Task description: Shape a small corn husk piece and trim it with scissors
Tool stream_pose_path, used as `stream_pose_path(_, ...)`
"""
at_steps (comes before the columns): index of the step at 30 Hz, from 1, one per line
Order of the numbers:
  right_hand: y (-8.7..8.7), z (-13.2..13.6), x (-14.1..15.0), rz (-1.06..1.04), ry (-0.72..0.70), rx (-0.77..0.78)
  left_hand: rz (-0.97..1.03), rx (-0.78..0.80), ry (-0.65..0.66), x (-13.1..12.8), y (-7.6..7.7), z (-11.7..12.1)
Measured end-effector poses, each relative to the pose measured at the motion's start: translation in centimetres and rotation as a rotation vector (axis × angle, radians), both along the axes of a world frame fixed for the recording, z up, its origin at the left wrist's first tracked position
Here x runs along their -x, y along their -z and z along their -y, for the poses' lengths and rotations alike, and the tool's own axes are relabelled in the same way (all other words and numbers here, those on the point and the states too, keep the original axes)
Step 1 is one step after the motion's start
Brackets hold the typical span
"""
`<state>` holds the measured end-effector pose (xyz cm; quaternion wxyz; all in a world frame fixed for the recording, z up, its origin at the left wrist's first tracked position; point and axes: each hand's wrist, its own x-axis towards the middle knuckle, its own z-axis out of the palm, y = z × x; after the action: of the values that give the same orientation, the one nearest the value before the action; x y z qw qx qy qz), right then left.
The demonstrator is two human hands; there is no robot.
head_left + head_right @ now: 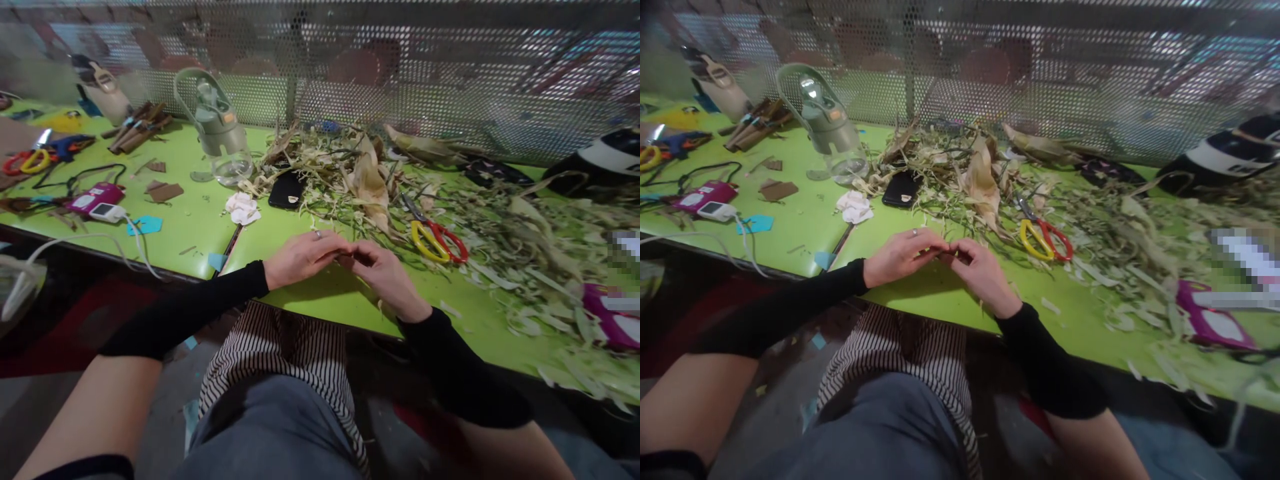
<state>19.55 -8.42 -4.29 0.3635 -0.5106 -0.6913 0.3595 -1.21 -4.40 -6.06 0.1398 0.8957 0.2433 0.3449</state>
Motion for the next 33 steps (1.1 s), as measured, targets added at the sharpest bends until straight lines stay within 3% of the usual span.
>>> stream_pose_path(7, 0.0, 0.4, 0.8, -0.064, 0.042, 0.038, 0.104, 0.118, 0.023, 0.1, 0.1, 0.3)
stream_pose_path(11, -0.6, 0.9, 0.9, -0.078, 0.063, 0.09, 0.178, 0.278, 0.036, 0.1, 0.0, 0.1)
stream_pose_path(18, -0.7, 1.3, 0.0, 0.035, -0.065, -0.143, 0.121, 0.573, -0.136, 1.1, -1.1, -0.6)
stream_pose_path(22, -0.5, 1.3, -0.3, 0.113, -0.094, -0.245, 0.089, 0.585, -0.168, 1.3, -1.5, -0.6)
stream_pose_path(28, 0.1, 1.1, 0.1, 0.105, 0.023, -0.5, -0.016, 0.567, -0.129, 0.9, -1.6, 0.2)
stream_pose_path(33, 0.5, 1.5, 0.4, -0.099, -0.019, -0.476, -0.047, 0.537, -0.081, 0.5, -2.1, 0.6)
